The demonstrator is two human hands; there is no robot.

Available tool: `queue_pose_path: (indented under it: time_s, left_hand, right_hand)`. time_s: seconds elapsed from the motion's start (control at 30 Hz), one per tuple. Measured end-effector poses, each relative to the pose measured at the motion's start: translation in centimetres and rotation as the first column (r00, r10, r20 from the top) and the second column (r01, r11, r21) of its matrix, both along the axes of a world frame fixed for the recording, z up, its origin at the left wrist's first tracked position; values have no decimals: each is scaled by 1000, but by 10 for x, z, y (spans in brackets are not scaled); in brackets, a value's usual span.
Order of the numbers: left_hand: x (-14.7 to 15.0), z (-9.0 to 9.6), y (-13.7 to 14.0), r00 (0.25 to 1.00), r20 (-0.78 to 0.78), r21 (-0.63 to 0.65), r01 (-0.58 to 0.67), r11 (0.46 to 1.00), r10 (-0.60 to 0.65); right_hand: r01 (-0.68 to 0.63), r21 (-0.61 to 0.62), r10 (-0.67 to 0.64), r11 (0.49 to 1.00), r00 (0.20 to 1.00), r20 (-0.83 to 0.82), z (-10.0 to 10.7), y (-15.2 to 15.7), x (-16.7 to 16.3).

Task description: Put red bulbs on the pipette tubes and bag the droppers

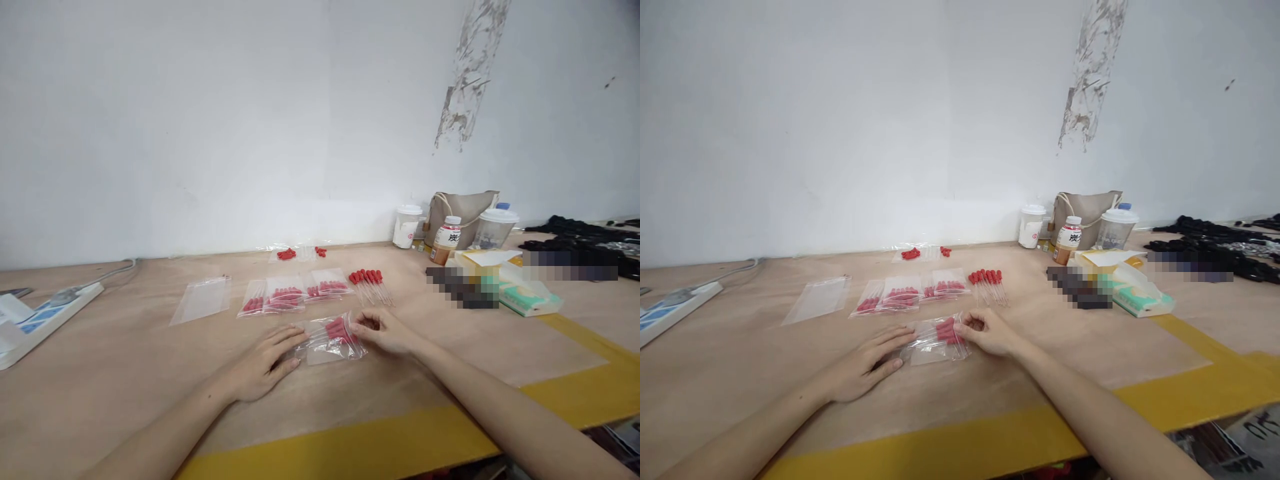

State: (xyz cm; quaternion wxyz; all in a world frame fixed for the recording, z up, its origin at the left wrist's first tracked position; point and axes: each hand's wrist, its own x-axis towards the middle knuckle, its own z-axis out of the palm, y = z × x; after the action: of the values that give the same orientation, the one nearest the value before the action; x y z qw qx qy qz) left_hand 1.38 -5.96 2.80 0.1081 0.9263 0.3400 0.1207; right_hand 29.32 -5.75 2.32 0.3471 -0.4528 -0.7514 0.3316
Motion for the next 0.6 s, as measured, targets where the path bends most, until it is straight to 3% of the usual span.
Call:
queue_pose_path:
  time_s: [0.17, 0.33, 0.5, 0.6]
  left_hand:
    - [0, 0, -1, 1000, -9, -3, -12, 1000, 12]
    - [0, 0, 0, 1000, -3, 4, -4, 1000, 4]
    - [0, 0, 0, 1000, 11, 0, -14, 1000, 14]
    - [-1, 1, -1, 1000, 16, -14, -23, 1000, 23]
  right_hand:
    - [156, 21, -157, 987, 987, 25, -9, -4, -8]
    - [157, -145, -168, 977, 983, -72, -14, -2, -11]
    - [228, -163, -245, 960, 965, -94, -13, 0, -9]
    - [218, -243, -264, 945, 949, -174, -12, -1, -11]
